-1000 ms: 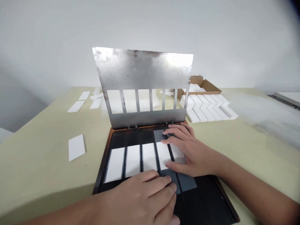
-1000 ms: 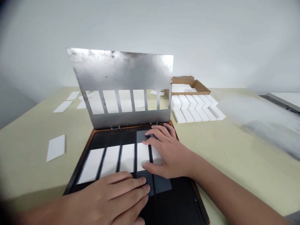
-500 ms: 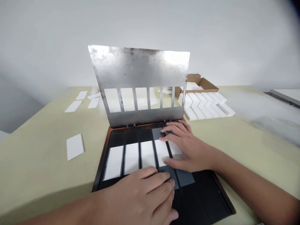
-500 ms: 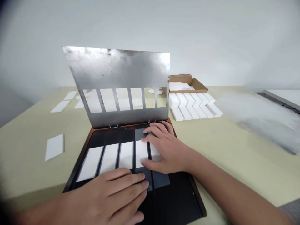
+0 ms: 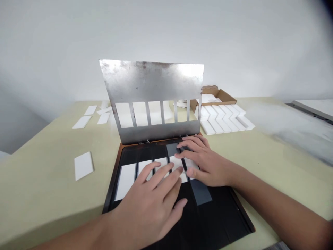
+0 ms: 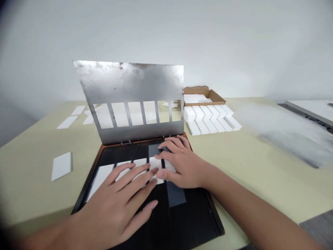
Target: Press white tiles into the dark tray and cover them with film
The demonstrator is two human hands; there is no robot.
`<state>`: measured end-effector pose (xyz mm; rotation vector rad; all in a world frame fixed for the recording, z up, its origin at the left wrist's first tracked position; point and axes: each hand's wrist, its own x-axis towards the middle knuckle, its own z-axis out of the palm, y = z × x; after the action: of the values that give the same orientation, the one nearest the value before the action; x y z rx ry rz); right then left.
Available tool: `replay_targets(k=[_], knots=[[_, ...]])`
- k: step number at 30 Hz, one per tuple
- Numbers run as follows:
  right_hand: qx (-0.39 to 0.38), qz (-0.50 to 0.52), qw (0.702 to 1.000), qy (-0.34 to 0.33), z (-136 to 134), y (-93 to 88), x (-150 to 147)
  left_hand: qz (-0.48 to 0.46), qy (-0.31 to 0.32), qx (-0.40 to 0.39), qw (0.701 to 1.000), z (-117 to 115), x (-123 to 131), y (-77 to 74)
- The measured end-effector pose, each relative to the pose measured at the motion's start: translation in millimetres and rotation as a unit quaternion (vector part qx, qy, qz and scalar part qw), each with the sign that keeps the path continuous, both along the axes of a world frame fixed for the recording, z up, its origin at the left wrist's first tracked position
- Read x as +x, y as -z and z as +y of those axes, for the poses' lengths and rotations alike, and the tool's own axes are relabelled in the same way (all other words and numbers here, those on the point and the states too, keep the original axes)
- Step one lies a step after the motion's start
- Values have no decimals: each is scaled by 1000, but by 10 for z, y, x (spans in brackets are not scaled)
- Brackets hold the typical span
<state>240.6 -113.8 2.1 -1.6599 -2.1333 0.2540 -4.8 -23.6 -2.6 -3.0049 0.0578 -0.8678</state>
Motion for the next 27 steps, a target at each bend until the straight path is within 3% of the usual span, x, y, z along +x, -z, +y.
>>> replay_targets(k=[6, 12, 14, 27], knots=[[19, -36, 999, 5, 6, 27, -37, 10, -52, 1, 999, 4, 3, -28], [26, -35, 999, 17, 20, 17, -66, -12, 95, 51, 994, -65, -47, -109], [28, -33, 999, 20, 21, 14, -72, 16, 109, 57, 992, -82, -35, -97], [31, -22, 999, 34, 35, 40, -75, 51, 19, 20, 998, -104, -27, -6]])
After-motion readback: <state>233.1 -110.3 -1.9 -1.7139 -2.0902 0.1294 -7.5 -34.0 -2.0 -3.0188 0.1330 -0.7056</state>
